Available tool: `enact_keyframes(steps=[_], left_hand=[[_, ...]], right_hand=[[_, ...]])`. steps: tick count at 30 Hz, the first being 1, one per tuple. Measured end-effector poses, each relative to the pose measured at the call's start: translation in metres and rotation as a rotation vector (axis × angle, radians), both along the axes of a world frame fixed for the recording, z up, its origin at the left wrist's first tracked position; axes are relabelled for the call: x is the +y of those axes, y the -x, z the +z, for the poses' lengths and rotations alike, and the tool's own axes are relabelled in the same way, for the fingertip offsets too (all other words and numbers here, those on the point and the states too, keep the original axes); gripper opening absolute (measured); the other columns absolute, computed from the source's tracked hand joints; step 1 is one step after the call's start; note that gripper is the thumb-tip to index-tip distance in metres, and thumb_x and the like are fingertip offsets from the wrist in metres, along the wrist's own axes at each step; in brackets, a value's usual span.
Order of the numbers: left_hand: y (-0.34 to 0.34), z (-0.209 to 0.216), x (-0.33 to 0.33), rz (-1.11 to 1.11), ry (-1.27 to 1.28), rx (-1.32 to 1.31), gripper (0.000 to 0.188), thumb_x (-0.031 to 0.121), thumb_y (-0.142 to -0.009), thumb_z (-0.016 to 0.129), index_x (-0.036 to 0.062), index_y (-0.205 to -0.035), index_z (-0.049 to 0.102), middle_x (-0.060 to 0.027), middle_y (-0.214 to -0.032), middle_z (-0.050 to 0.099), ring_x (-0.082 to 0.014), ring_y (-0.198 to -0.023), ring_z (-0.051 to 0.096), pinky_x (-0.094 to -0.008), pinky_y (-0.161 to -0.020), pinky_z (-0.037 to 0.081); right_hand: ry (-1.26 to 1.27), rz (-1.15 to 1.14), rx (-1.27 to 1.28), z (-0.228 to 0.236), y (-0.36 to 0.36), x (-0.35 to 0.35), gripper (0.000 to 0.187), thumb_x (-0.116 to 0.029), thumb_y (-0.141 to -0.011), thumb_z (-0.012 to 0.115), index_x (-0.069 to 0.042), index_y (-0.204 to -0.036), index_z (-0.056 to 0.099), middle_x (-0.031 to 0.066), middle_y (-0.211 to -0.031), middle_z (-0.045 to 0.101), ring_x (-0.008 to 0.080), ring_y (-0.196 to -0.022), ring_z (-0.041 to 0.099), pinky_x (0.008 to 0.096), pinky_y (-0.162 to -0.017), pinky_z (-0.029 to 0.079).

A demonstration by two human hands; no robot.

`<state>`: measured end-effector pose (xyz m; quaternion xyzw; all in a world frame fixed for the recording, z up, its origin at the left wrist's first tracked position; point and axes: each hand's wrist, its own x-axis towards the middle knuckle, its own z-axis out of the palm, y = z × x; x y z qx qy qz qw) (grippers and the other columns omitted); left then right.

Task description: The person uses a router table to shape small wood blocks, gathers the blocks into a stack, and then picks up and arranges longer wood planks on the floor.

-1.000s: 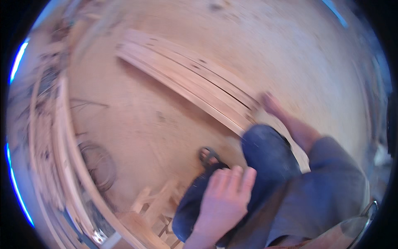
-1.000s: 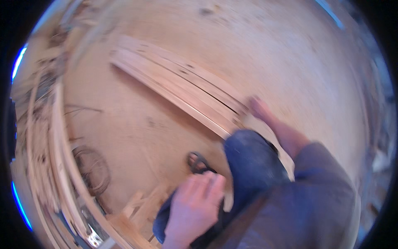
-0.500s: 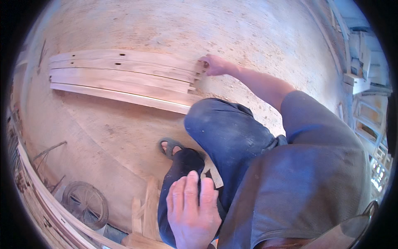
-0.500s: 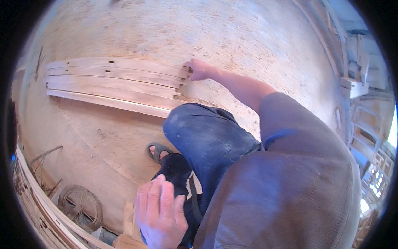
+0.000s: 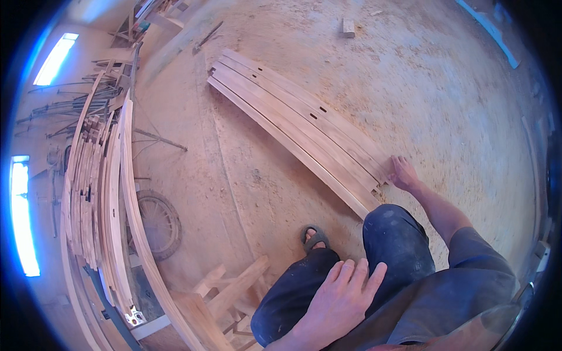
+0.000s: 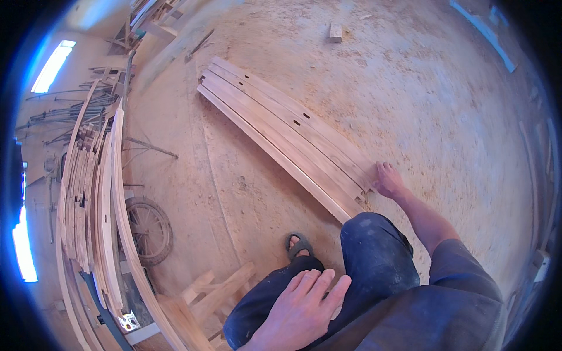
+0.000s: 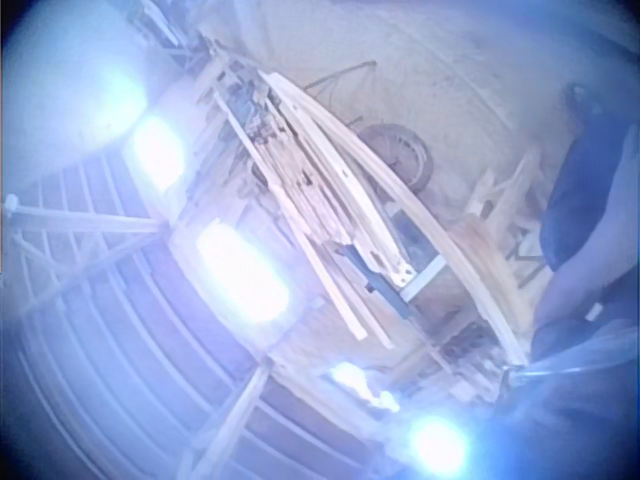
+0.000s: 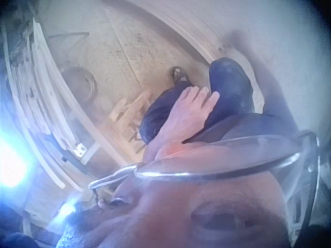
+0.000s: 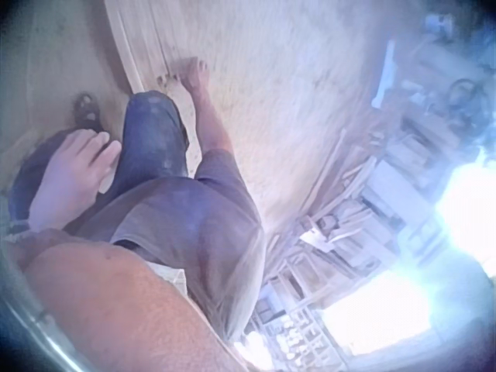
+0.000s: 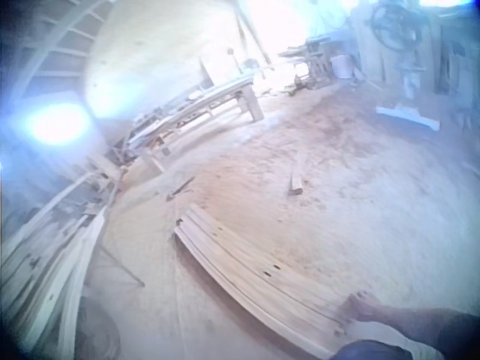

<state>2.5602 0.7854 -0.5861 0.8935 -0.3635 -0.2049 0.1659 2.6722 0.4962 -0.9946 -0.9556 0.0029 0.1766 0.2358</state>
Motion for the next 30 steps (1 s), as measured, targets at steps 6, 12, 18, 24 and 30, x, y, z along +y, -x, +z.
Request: enact_keyframes(steps=[6,12,18,24,30], left_hand=[[0.001,-0.008,-0.002,0.021,-0.004,-0.002,0.053,0.005,-0.085,0.058,-0.0003,-0.137,0.054,-0.0216,-0.119,0.060,-0.0322,-0.105,0.057,-0.0407,-0.100,0.044],[0.010,-0.014,0.013,0.076,-0.033,0.029,0.050,0.010,-0.083,0.066,0.0030,-0.132,0.057,-0.0168,-0.120,0.059,-0.0320,-0.108,0.058,-0.0428,-0.098,0.047],[0.011,-0.014,0.023,0.101,-0.101,0.018,0.051,0.018,-0.084,0.070,0.0043,-0.131,0.056,-0.0158,-0.118,0.059,-0.0329,-0.106,0.058,-0.0448,-0.095,0.048],[0.010,-0.012,0.005,0.055,-0.067,0.053,0.047,0.015,-0.084,0.073,0.0060,-0.127,0.058,-0.0171,-0.122,0.060,-0.0341,-0.110,0.058,-0.0441,-0.097,0.047],[-0.001,-0.015,-0.003,0.048,-0.053,0.060,0.050,0.014,-0.083,0.073,0.0056,-0.129,0.057,-0.0175,-0.123,0.059,-0.0349,-0.112,0.057,-0.0451,-0.098,0.047]], right_hand=[[0.008,0.042,0.007,0.024,-0.007,-0.011,0.092,-0.013,-0.081,0.070,-0.005,-0.158,0.020,0.0276,-0.119,0.059,0.0430,-0.114,0.058,0.0487,-0.101,0.047],[0.109,-0.155,-0.069,0.029,0.022,-0.097,0.088,-0.006,-0.082,0.062,-0.011,-0.160,0.021,0.0296,-0.123,0.060,0.0443,-0.109,0.060,0.0497,-0.096,0.050],[0.556,-0.352,0.210,0.031,0.188,-0.203,0.080,0.001,-0.078,0.060,-0.006,-0.154,0.034,0.0261,-0.139,0.053,0.0444,-0.125,0.051,0.0511,-0.109,0.040],[0.011,-0.305,-0.063,0.011,0.172,-0.056,0.076,0.001,-0.072,0.059,-0.006,-0.146,0.045,0.0239,-0.140,0.051,0.0434,-0.130,0.048,0.0478,-0.110,0.041],[-0.328,-0.396,0.111,-0.040,0.081,0.015,0.076,-0.014,-0.073,0.073,-0.003,-0.144,0.047,0.0262,-0.127,0.058,0.0390,-0.113,0.061,0.0461,-0.096,0.050]])
